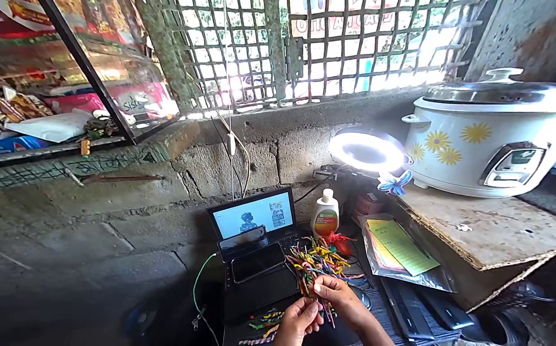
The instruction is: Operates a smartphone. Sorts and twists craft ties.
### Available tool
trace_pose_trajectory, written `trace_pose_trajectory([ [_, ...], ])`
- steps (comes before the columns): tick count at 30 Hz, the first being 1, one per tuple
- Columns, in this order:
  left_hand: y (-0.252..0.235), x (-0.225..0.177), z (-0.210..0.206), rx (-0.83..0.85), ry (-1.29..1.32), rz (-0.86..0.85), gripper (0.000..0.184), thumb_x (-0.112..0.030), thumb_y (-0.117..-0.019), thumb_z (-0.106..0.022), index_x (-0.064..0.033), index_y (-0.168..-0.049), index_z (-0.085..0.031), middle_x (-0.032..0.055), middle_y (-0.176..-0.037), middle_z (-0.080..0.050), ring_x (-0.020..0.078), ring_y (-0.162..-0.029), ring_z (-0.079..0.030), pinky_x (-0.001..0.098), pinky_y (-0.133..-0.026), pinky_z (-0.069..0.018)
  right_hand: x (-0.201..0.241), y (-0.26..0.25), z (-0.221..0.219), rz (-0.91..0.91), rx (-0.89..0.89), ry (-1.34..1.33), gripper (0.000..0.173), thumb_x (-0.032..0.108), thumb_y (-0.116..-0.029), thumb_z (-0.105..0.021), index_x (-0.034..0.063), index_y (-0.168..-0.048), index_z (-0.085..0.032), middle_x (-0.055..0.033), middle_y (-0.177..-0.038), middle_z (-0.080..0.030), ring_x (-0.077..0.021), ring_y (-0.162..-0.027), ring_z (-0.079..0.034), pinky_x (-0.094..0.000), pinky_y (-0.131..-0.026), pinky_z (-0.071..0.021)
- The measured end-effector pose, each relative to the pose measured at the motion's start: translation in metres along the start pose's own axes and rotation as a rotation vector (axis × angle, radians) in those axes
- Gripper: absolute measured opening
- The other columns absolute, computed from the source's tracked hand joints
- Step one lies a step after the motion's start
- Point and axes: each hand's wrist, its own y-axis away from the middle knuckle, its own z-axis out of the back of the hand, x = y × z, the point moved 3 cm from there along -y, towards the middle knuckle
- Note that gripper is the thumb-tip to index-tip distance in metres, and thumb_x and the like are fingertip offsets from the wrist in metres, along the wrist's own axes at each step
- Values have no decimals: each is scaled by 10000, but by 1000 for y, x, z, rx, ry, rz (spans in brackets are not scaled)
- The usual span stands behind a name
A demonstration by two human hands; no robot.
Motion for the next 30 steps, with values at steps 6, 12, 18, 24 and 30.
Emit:
trace_pose_trajectory([
  [6, 3, -2, -1, 43, 32, 23, 171, -58, -1026, -499, -71, -989, -666, -50, -784, -688, 12, -702, -635, 182, -705, -532, -2, -1, -3, 53, -29, -97, 163, 183, -897, -695, 171, -741, -652, 56, -750, -672, -16, -703, -619, -205, -690, -519],
  [12, 0, -3, -1, -323, -769, -192, 216, -176, -930, -691, 25, -1007, -711, 133, -854, -706, 237, -792, -686, 463, -775, -553, -3, -5, -3, -33, -313, 379, 255, 244, -915, -707, 121, -729, -583, 60, -612, -520, -44, -548, -489, -253, -564, -420],
  [18, -2, -5, 5, -70, -96, -9, 112, -81, -1011, -572, -25, -1003, -668, -34, -785, -692, 8, -680, -625, 174, -667, -518, -1, -2, -2, -6, -128, -35, 169, 166, -979, -581, 101, -876, -698, 34, -822, -704, -25, -733, -637, -210, -720, -534],
  [24, 3, -4, 1, 93, 168, 120, 193, -57, -1024, -498, -87, -964, -679, -34, -774, -707, 10, -658, -636, 164, -660, -528, -3, -2, -5, -31, -78, -228, 133, 178, -904, -656, 143, -783, -699, 30, -778, -702, -38, -722, -650, -221, -726, -554],
  [30, 2, -8, 4, -279, -636, -197, 197, -157, -900, -731, 29, -932, -676, 87, -763, -648, 167, -701, -619, 388, -701, -521, -1, -5, -5, 69, -354, 207, 164, 121, -889, -692, 112, -744, -617, 74, -634, -577, -7, -562, -522, -198, -564, -441],
])
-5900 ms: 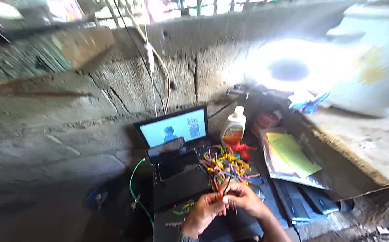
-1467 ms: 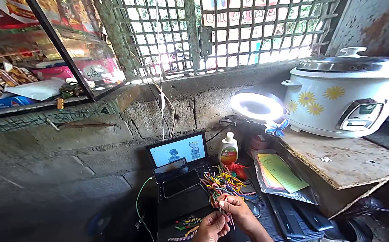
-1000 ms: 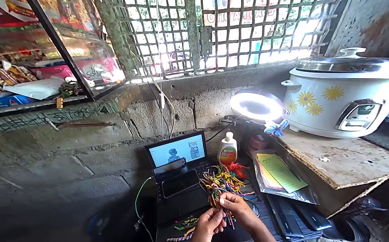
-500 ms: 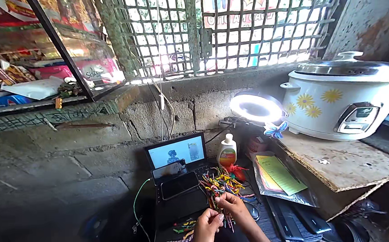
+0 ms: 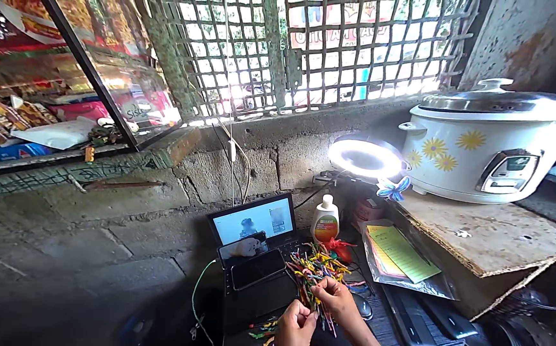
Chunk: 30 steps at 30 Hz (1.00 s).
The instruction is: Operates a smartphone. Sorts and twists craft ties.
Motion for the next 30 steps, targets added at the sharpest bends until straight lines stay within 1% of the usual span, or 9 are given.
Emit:
trace_pose_trajectory([
  [2, 2, -1, -3, -4, -47, 6, 218, -185, -918, -724, 27, -961, -696, 98, -793, -675, 176, -726, -642, 401, -727, -534, -2, -1, -1, -24, -15, 41, 170, 121, -902, -683, 105, -750, -610, 65, -626, -571, -14, -549, -515, -207, -552, -433],
  [5, -1, 4, -6, 103, 298, 107, 91, -97, -952, -670, -6, -957, -666, -1, -791, -687, 44, -715, -640, 235, -707, -532, -4, -2, 1, -96, 124, -146, 141, 143, -964, -622, 92, -839, -664, 48, -711, -635, -22, -638, -578, -202, -634, -489],
  [7, -2, 6, -4, 170, 461, 163, 76, -70, -984, -619, -19, -959, -668, -20, -785, -708, 16, -699, -643, 193, -682, -524, -7, -3, 4, -150, 218, -275, 151, 166, -987, -589, 89, -900, -687, 31, -765, -673, -34, -677, -616, -212, -670, -528],
  [10, -2, 4, -2, 247, 505, 187, 146, -83, -1018, -568, -23, -988, -699, -25, -800, -723, -5, -683, -630, 163, -661, -504, -8, -2, 4, -193, 256, -398, 135, 164, -950, -599, 115, -842, -665, 23, -752, -675, -54, -685, -635, -236, -690, -548],
  [15, 0, 5, -4, 258, 544, 158, 97, -10, -936, -632, -85, -878, -605, -53, -760, -664, 1, -688, -619, 178, -673, -516, -5, 0, -1, -155, 202, -500, 160, 98, -882, -662, 150, -745, -600, 13, -722, -663, -57, -668, -630, -233, -672, -540],
  [18, -2, 6, -1, 101, 144, 44, 187, -124, -882, -753, 17, -917, -636, 32, -756, -614, 95, -695, -584, 303, -694, -504, -5, -2, -1, -58, 72, -233, 252, 70, -896, -677, 140, -708, -525, 52, -643, -569, -25, -583, -532, -201, -588, -455],
  [20, -1, 5, -2, 85, 26, 34, 243, -178, -899, -750, 43, -949, -663, 82, -781, -640, 146, -721, -607, 367, -725, -516, -7, -3, 0, -38, 26, -119, 271, 86, -890, -690, 137, -693, -511, 57, -622, -544, -29, -566, -511, -212, -579, -440],
  [26, -4, 10, -3, 232, 347, 163, 100, -95, -998, -618, -10, -994, -672, -23, -795, -715, 4, -693, -629, 194, -682, -507, -6, -3, 4, -160, 214, -318, 138, 182, -968, -602, 119, -854, -652, 40, -725, -637, -35, -640, -593, -210, -631, -516],
  [30, -3, 7, -2, 259, 390, 169, 74, -73, -981, -633, -23, -977, -687, -32, -797, -721, -5, -705, -637, 183, -696, -512, -3, -1, 2, -103, 180, -393, 139, 152, -898, -671, 142, -760, -661, 43, -706, -654, -24, -639, -603, -196, -637, -517],
])
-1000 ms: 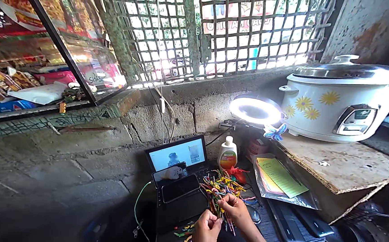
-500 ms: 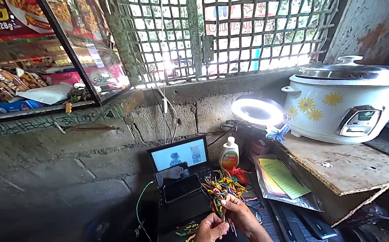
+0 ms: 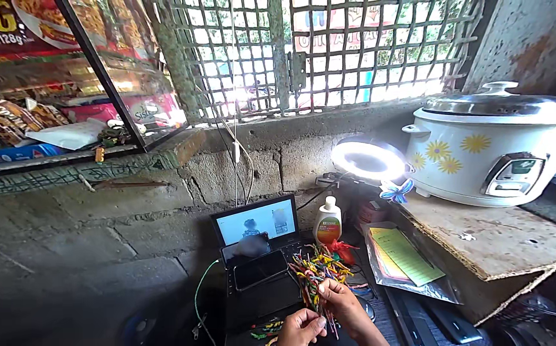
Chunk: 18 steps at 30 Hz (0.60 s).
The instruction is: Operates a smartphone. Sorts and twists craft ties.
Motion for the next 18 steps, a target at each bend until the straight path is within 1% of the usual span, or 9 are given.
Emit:
trace_pose_trajectory([
  [2, 0, 1, 1, -42, -38, -35, 51, -63, -930, -692, -25, -933, -657, -26, -780, -683, 16, -713, -630, 211, -712, -522, 0, -1, -1, 44, -56, 42, 174, 127, -895, -678, 137, -728, -630, 45, -685, -629, -21, -621, -576, -195, -618, -494],
  [4, 0, 0, 3, -124, -212, -98, 170, -124, -881, -759, -6, -909, -640, 6, -762, -623, 70, -707, -594, 280, -708, -509, 0, -2, -1, 100, -122, 160, 233, 122, -896, -690, 136, -693, -577, 61, -648, -577, -18, -592, -528, -198, -596, -452],
  [6, 2, -5, 3, -172, -365, -133, 240, -173, -873, -778, 32, -918, -661, 68, -779, -639, 138, -728, -609, 356, -723, -515, 0, -3, -1, 140, -182, 297, 274, 144, -890, -712, 136, -676, -541, 69, -613, -540, -21, -563, -503, -211, -576, -429],
  [7, 2, -4, 3, -174, -377, -128, 242, -177, -873, -779, 31, -918, -663, 70, -781, -641, 140, -729, -609, 357, -724, -515, -1, -3, -1, 139, -198, 319, 274, 148, -888, -714, 133, -676, -542, 69, -607, -533, -23, -557, -498, -214, -573, -426],
  [9, 0, -1, 3, -156, -284, -93, 200, -156, -883, -767, 11, -911, -660, 31, -766, -632, 90, -706, -590, 300, -707, -502, -2, -3, 0, 112, -192, 282, 242, 143, -897, -699, 121, -694, -570, 59, -617, -554, -25, -559, -511, -211, -571, -436],
  [11, -2, 3, 3, -115, -133, -42, 113, -106, -927, -714, -7, -927, -658, -11, -764, -668, 28, -690, -611, 223, -687, -511, -2, -3, 1, 59, -128, 171, 171, 131, -928, -663, 103, -763, -628, 47, -668, -604, -23, -589, -544, -196, -592, -466],
  [13, -3, 2, 4, -91, -81, -4, 87, -86, -967, -660, 1, -972, -669, -8, -796, -705, 14, -706, -629, 203, -691, -507, -3, -2, 2, 14, -56, 86, 129, 151, -937, -638, 109, -816, -656, 43, -706, -632, -21, -616, -570, -190, -608, -490],
  [16, -2, 1, 4, -69, -127, 6, 115, -100, -981, -646, 4, -1004, -690, -14, -813, -719, 1, -713, -631, 197, -700, -505, -5, -2, 1, 27, 1, 31, 96, 181, -869, -707, 144, -787, -673, 57, -704, -644, -11, -626, -588, -187, -620, -503],
  [18, -2, 1, 3, -35, -153, 3, 119, -109, -973, -657, 1, -996, -695, -16, -812, -718, 4, -723, -633, 207, -717, -510, -5, -2, 0, 52, 12, 5, 128, 163, -837, -745, 157, -757, -645, 56, -699, -646, -13, -626, -594, -191, -624, -508],
])
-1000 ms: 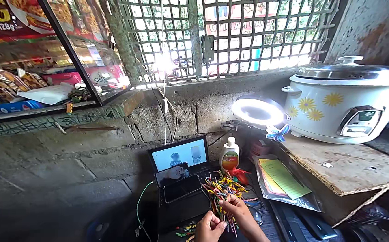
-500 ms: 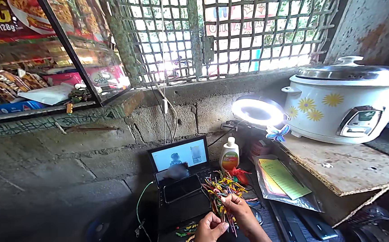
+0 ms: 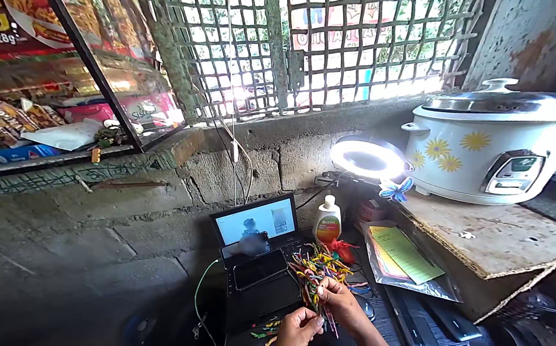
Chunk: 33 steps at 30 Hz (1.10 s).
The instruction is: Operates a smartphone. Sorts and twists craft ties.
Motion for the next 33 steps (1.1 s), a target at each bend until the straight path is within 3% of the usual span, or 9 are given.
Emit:
trace_pose_trajectory([
  [3, 0, 2, 0, 26, -75, -45, 168, -145, -928, -721, 16, -960, -685, 25, -821, -687, 59, -758, -632, 279, -772, -529, 3, 0, -1, 63, -40, 37, 204, 112, -834, -744, 160, -717, -585, 59, -685, -617, -20, -631, -583, -202, -637, -508],
  [7, 5, -8, 1, -81, -313, -136, 257, -208, -895, -765, 33, -902, -675, 85, -781, -647, 155, -721, -611, 370, -720, -514, 2, -2, -1, 127, -178, 260, 305, 103, -856, -749, 155, -681, -504, 82, -603, -530, -9, -540, -491, -192, -559, -427],
  [12, 4, -3, 0, -124, -345, -139, 244, -218, -922, -732, 24, -935, -706, 116, -842, -683, 195, -791, -651, 415, -777, -530, 1, -3, -1, 81, -217, 348, 279, 158, -884, -746, 123, -709, -532, 64, -604, -525, -25, -532, -487, -205, -545, -421],
  [15, 2, 1, 3, -74, -143, -85, 212, -174, -953, -695, 29, -1012, -708, 88, -915, -699, 134, -860, -652, 354, -842, -529, 1, -4, 0, 28, -131, 200, 191, 130, -908, -697, 110, -752, -589, 44, -662, -596, -30, -592, -551, -202, -596, -469],
  [17, 3, 2, 4, -32, 73, -45, 149, -111, -986, -622, 7, -1046, -691, 9, -887, -716, 33, -780, -641, 227, -753, -527, 2, -4, 0, 10, -91, 116, 151, 118, -919, -672, 104, -778, -620, 34, -695, -627, -30, -622, -578, -195, -623, -495],
  [19, 4, 0, 5, 42, 282, 16, 207, -107, -1040, -519, -16, -1112, -690, -10, -899, -738, 2, -719, -628, 169, -669, -494, 3, -3, 0, 0, -79, 84, 136, 114, -931, -654, 90, -798, -646, 22, -711, -643, -33, -633, -592, -191, -630, -507],
  [24, 4, 3, 4, 190, 539, 135, 329, -147, -1087, -406, -38, -1235, -679, 17, -971, -753, 25, -723, -651, 178, -681, -524, 4, -2, 1, 7, -54, 84, 101, 147, -905, -667, 109, -815, -690, 36, -743, -674, -19, -666, -611, -187, -663, -519],
  [28, 6, 2, 3, 231, 477, 134, 283, -66, -1044, -466, -35, -1210, -693, 7, -958, -759, 15, -731, -650, 181, -698, -519, 5, -1, 0, 25, -15, 84, 101, 162, -899, -678, 116, -821, -722, 38, -771, -696, -17, -710, -630, -190, -699, -527],
  [33, 8, 2, 3, 232, 437, 112, 202, 3, -984, -552, -56, -1062, -729, -23, -867, -754, 5, -725, -653, 173, -700, -523, 8, 3, -3, 20, 51, 79, 122, 190, -921, -678, 108, -889, -763, 39, -818, -737, -22, -758, -674, -201, -754, -558],
])
